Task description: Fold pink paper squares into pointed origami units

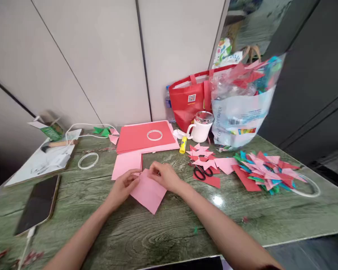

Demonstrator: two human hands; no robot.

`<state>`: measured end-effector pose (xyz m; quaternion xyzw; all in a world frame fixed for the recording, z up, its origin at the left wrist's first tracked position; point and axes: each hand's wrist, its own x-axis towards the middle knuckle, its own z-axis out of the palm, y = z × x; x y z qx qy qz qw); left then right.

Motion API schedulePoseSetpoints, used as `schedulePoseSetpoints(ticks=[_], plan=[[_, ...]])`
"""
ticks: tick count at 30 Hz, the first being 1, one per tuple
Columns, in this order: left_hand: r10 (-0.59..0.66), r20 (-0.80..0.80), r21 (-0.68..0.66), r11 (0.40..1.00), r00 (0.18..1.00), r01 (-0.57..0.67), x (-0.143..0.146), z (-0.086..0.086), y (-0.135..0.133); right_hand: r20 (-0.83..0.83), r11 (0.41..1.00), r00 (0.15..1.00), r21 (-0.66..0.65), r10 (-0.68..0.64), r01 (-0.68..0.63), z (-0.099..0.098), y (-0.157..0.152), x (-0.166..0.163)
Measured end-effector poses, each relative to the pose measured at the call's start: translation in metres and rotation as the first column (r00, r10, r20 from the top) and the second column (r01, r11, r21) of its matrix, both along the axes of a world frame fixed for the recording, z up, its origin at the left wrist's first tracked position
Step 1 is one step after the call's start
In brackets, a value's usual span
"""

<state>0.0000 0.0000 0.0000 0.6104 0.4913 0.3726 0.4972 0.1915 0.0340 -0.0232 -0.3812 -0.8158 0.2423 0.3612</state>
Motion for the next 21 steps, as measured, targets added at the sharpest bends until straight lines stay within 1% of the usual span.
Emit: schedulePoseSetpoints(ticks=[2,4,6,8,9,12,14,16,18,21], plan=[[0.017,0.001,-0.031,0.999,1.000,-0.016,0.001,-0.003,0.002,0.012,0.998,0.999,0.055,0.035,-0.036,0.003,-0.001,0.000],[0.041,-0.002,-0.046,0.998,0.999,-0.041,0.001,-0.007,0.003,0.056,0.989,0.998,0.138,0.037,-0.044,0.009,-0.004,0.000],[0.074,-0.007,-0.045,0.996,0.997,-0.074,0.002,-0.011,0.002,0.131,0.960,0.991,0.280,-0.017,-0.020,0.017,-0.009,-0.001],[0.105,-0.018,-0.030,0.994,0.994,-0.105,0.003,-0.014,0.001,0.215,0.932,0.974,0.362,-0.077,-0.007,0.026,-0.016,-0.003],[0.113,-0.026,-0.020,0.993,0.993,-0.113,0.004,-0.016,0.001,0.261,0.931,0.963,0.364,-0.064,-0.037,0.031,-0.021,-0.003],[0.101,-0.065,0.016,0.995,0.993,-0.101,0.006,-0.020,-0.001,0.394,0.944,0.918,0.283,0.048,-0.170,0.038,-0.036,-0.004],[0.071,-0.110,0.065,0.996,0.991,-0.064,0.007,-0.022,-0.002,0.484,0.944,0.872,0.249,0.075,-0.219,0.034,-0.046,-0.004],[0.037,-0.170,0.125,0.992,0.985,-0.016,0.009,-0.022,-0.003,0.530,0.941,0.847,0.264,0.040,-0.210,0.025,-0.052,-0.003],[0.018,-0.236,0.187,0.982,0.972,0.028,0.009,-0.021,-0.005,0.521,0.932,0.853,0.320,-0.022,-0.172,0.014,-0.055,-0.001],[0.026,-0.332,0.290,0.954,0.943,0.076,0.006,-0.013,-0.002,0.479,0.898,0.872,0.423,-0.105,-0.125,0.003,-0.056,0.000]])
